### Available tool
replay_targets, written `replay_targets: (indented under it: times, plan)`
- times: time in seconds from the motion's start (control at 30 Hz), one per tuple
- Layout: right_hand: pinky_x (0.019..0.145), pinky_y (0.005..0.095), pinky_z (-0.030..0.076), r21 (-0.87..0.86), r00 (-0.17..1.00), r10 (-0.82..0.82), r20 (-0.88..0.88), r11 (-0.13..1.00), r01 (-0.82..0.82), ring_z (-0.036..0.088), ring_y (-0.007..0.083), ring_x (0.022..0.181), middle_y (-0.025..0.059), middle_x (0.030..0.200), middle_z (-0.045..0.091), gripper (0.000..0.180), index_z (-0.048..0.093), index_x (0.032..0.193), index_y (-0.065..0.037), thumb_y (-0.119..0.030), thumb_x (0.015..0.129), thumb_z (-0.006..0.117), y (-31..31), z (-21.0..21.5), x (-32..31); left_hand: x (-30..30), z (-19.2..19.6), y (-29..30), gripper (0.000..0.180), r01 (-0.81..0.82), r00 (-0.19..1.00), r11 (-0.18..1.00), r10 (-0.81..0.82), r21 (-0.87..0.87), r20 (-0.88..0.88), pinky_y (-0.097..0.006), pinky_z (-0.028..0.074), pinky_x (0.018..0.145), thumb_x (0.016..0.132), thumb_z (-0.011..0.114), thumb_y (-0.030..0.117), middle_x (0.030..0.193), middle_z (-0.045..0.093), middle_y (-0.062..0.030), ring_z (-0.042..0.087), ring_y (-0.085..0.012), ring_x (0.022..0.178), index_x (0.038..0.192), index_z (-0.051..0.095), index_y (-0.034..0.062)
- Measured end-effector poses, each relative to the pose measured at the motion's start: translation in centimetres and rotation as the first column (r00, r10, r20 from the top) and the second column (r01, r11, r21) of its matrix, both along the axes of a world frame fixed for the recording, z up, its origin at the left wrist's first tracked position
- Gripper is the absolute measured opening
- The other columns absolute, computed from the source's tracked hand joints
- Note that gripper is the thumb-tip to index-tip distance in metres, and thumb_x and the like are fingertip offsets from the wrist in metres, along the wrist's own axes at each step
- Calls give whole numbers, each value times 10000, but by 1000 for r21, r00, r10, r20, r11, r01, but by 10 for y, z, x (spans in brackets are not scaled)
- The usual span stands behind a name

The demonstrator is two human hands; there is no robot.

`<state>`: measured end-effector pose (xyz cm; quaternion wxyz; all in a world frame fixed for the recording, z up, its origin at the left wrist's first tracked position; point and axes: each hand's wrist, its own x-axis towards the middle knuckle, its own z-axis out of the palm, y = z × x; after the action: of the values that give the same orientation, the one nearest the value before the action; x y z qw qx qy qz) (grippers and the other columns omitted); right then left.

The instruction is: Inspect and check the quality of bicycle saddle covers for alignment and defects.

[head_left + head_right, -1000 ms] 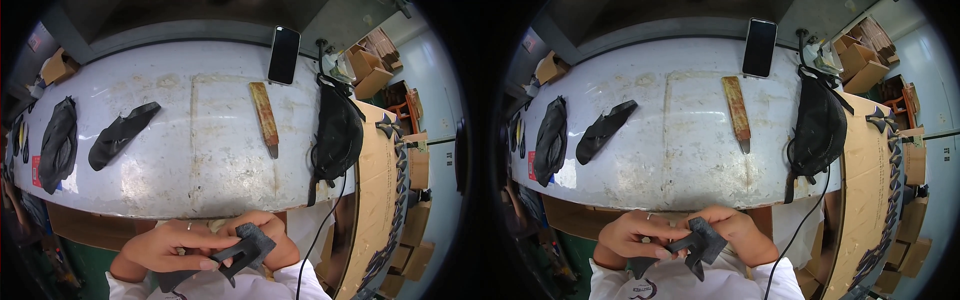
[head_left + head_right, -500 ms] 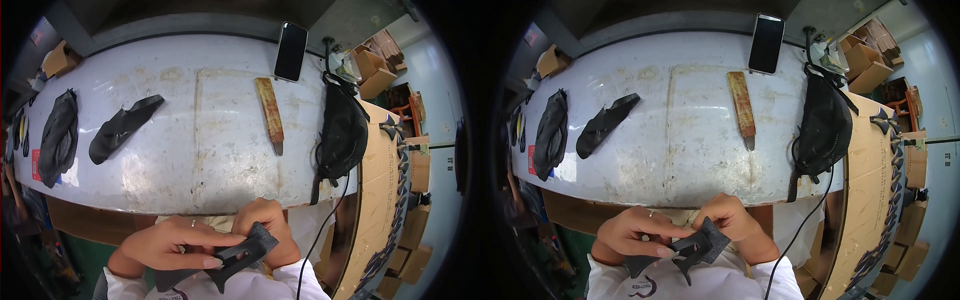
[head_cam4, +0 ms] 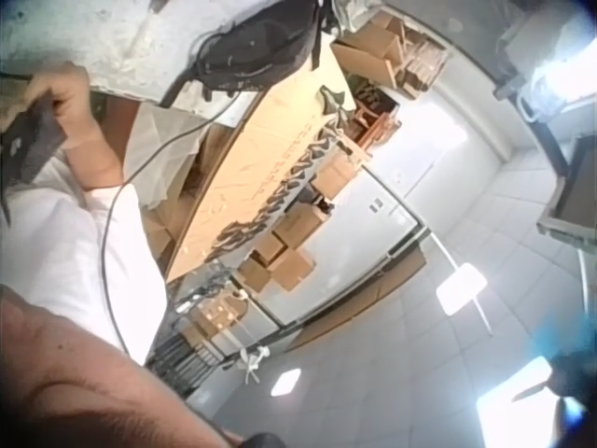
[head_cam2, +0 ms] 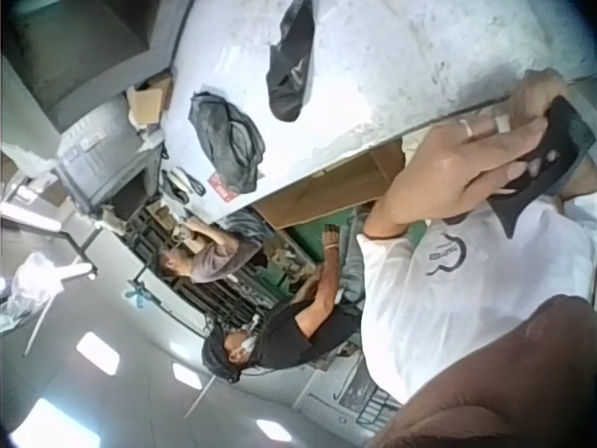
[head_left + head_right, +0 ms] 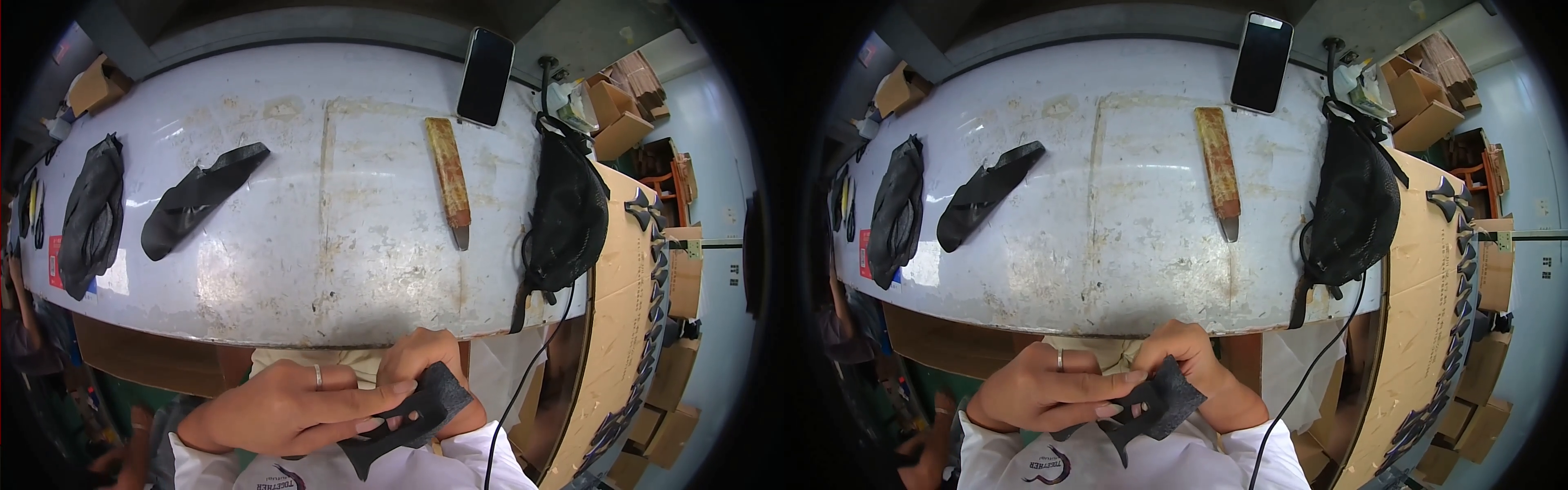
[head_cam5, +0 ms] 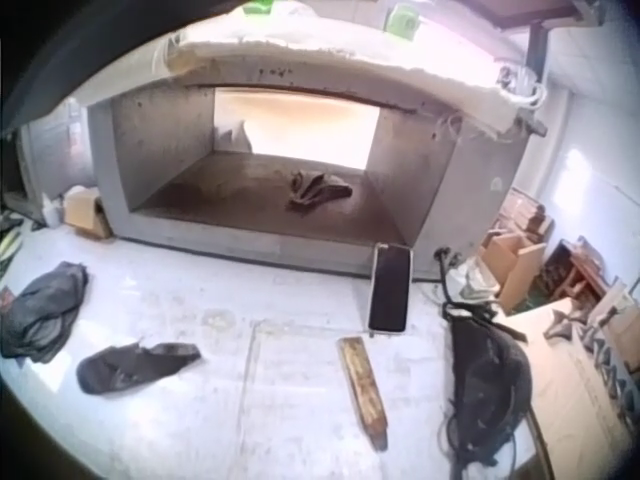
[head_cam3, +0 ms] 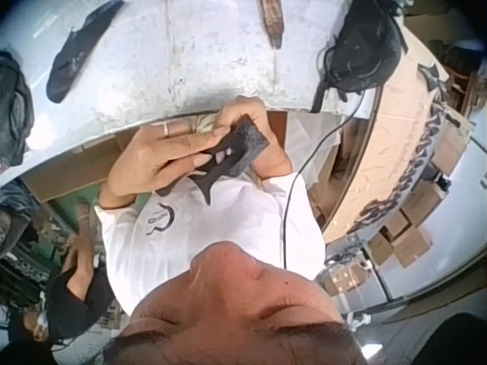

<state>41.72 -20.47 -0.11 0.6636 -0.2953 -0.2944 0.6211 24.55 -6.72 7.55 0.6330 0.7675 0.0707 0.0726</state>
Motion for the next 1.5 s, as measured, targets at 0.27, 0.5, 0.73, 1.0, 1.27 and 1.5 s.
replay_targets:
  times: [0.27, 0.5, 0.73, 1.0, 1.27, 1.5]
  plan:
    - [582, 331, 531, 194, 862, -407, 303, 912, 362, 671, 273, 619, 152, 751, 687, 247, 635, 808, 31, -76, 715, 837, -10, -21, -19, -2, -14, -7, 451, -108, 993, 994, 109, -19, 34, -301, 391, 469, 826, 734, 46, 631, 517, -60, 503, -163, 478, 1267, 642, 24]
    - [584, 275, 509, -127, 974, -185, -133, 978, 168, 676, 177, 661, 100, 780, 704, 206, 657, 844, -5, -33, 735, 830, -6, 25, -11, -20, -26, 2, 463, -11, 1000, 985, 15, -174, 24, -295, 479, 551, 896, 682, 119, 877, 694, -165, 632, -250, 589, 1339, 577, 33]
    - [585, 266, 528, -236, 992, 121, -38, 964, -127, 700, 178, 688, 148, 782, 716, 323, 643, 850, 49, 98, 610, 854, 2, 3, -7, -20, -32, -8, 452, -138, 987, 974, 149, -178, 54, -285, 442, 524, 871, 685, 49, 712, 602, -102, 575, -202, 562, 1311, 593, 4]
    - [633, 263, 465, -222, 995, 97, -3, 970, -96, 612, 110, 751, 39, 825, 677, 278, 669, 939, 10, -90, 750, 847, -4, -8, -9, -20, -27, -5, 475, -128, 992, 982, 130, -138, 6, -291, 414, 488, 854, 693, 24, 676, 546, -89, 539, -188, 524, 1319, 601, 47]
    - [581, 329, 491, -240, 964, -190, 188, 942, 233, 646, 208, 655, 132, 756, 683, 347, 671, 845, 37, -300, 836, 755, -6, 7, -19, -14, -12, -11, 499, -151, 988, 987, 153, 59, -23, -323, 438, 483, 861, 702, 56, 684, 533, -102, 557, -221, 513, 1345, 578, 54]
    - [611, 318, 539, -83, 910, -47, -411, 996, 14, 686, 207, 707, 133, 795, 686, 316, 610, 936, 9, 95, 699, 800, -3, 5, -4, -15, -20, 2, 611, 71, 997, 979, -75, -189, -17, -283, 516, 598, 889, 687, 100, 1064, 708, -138, 677, -241, 634, 1450, 449, 61]
